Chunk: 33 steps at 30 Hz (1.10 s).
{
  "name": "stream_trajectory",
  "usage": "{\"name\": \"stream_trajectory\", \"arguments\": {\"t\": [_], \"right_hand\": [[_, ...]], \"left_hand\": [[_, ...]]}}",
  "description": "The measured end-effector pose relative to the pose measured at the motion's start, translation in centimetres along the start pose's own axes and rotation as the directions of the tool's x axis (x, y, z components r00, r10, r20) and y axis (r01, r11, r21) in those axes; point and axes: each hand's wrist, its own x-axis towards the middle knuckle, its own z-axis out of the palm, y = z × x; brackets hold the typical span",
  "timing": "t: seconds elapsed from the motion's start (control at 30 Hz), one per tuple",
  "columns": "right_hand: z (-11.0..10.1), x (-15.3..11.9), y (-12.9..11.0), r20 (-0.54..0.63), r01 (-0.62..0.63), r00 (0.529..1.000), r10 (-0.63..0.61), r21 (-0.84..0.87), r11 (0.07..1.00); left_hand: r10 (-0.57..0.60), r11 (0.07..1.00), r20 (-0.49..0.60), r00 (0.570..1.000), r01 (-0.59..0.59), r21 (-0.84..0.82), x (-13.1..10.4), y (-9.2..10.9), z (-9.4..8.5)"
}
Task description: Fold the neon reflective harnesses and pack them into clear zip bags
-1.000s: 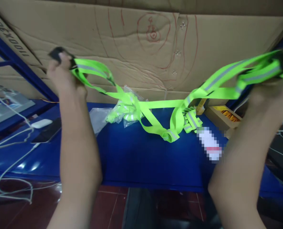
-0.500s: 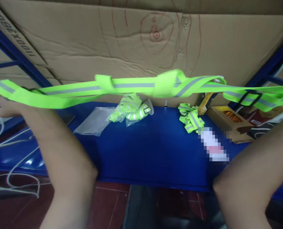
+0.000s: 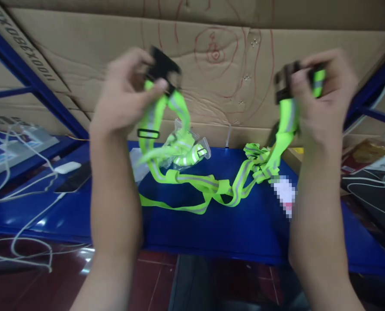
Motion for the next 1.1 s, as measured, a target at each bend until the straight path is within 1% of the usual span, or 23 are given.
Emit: {"name": "stream_trajectory", "arguments": {"t": [0.03, 0.07, 0.1, 0.13, 0.17, 0.2, 0.3, 0.37, 0.43, 0.53, 0.67, 0.77, 0.8, 0.87, 0.97, 1.03, 1.07, 1.1], "right_hand": [[1.1, -0.4, -0.6, 0.034, 0.044, 0.998, -0.044, 0.007, 0.999], [2.0, -0.8, -1.3, 0.12, 0.056, 0.991, -0.057, 0.013, 0.998], [2.7, -1.0, -1.8, 0.212, 0.045, 0.976, -0.046, 0.009, 0.999], [3.1, -1.1, -2.3, 0.298, 0.031, 0.954, -0.031, 0.003, 1.0], [3.2, -1.2, -2.6, 0.364, 0.013, 0.931, -0.01, -0.005, 1.0], [3.2, -1.3, -2.8, 0.404, -0.001, 0.915, 0.005, -0.012, 1.0], [2.7, -1.2, -2.9, 0.468, -0.032, 0.883, 0.04, -0.024, 0.999], [2.5, -1.1, -2.8, 0.487, -0.036, 0.872, 0.046, -0.029, 0.999], [2.5, -1.1, -2.8, 0.508, -0.029, 0.86, 0.047, -0.043, 0.999], [2.7, -1.1, -3.0, 0.529, -0.013, 0.847, 0.044, -0.061, 0.998], [2.8, -1.0, -3.0, 0.532, 0.002, 0.846, 0.033, -0.064, 0.998], [3.3, -1.0, -2.9, 0.578, 0.008, 0.815, 0.045, -0.089, 0.996], [3.6, -1.1, -2.8, 0.593, 0.011, 0.803, 0.049, -0.098, 0.995], [4.3, -1.3, -2.6, 0.604, 0.019, 0.796, 0.049, -0.105, 0.994], [5.0, -1.7, -2.4, 0.581, 0.029, 0.813, 0.046, -0.119, 0.992], [4.9, -1.8, -2.3, 0.579, 0.034, 0.814, 0.051, -0.136, 0.99], [4.7, -1.8, -2.3, 0.598, 0.042, 0.8, 0.051, -0.14, 0.989], [4.5, -1.8, -2.3, 0.633, 0.054, 0.773, 0.05, -0.144, 0.988]], "left_hand": [[-0.03, 0.996, 0.165, 0.986, 0.043, -0.08, 0.0, 1.3, 1.8], [-0.039, 0.993, 0.303, 0.952, 0.072, -0.097, 0.0, 2.4, 3.3], [-0.055, 0.991, 0.411, 0.91, 0.098, -0.086, 0.0, 3.3, 4.4], [-0.059, 0.994, 0.474, 0.878, 0.096, -0.054, 0.0, 3.9, 5.1], [-0.063, 0.997, 0.512, 0.857, 0.079, -0.011, 0.0, 4.4, 5.5], [-0.063, 0.998, 0.525, 0.849, 0.055, 0.031, 0.0, 4.7, 5.7], [-0.048, 0.994, 0.523, 0.851, -0.011, 0.11, 0.0, 4.7, 5.5], [-0.031, 0.993, 0.533, 0.846, -0.034, 0.111, 0.1, 4.5, 5.4], [-0.014, 0.994, 0.556, 0.831, -0.047, 0.094, 0.1, 4.3, 5.5], [-0.002, 0.995, 0.575, 0.818, -0.053, 0.08, 0.1, 4.0, 5.8], [-0.03, 0.995, 0.593, 0.805, -0.035, 0.098, 0.1, 3.9, 5.9], [-0.054, 0.996, 0.605, 0.794, 0.003, 0.084, 0.0, 4.0, 6.4], [-0.059, 0.997, 0.604, 0.795, 0.017, 0.075, -0.1, 4.0, 6.6], [-0.07, 0.997, 0.602, 0.796, 0.045, 0.056, -0.1, 3.9, 7.2], [-0.082, 0.997, 0.594, 0.8, 0.069, 0.045, -0.1, 3.7, 8.0], [-0.073, 0.997, 0.567, 0.821, 0.052, 0.052, -0.3, 3.5, 8.2], [-0.063, 0.997, 0.545, 0.836, 0.032, 0.066, -0.5, 3.4, 8.3], [-0.055, 0.996, 0.52, 0.853, 0.009, 0.09, -0.9, 3.4, 8.4]]}}
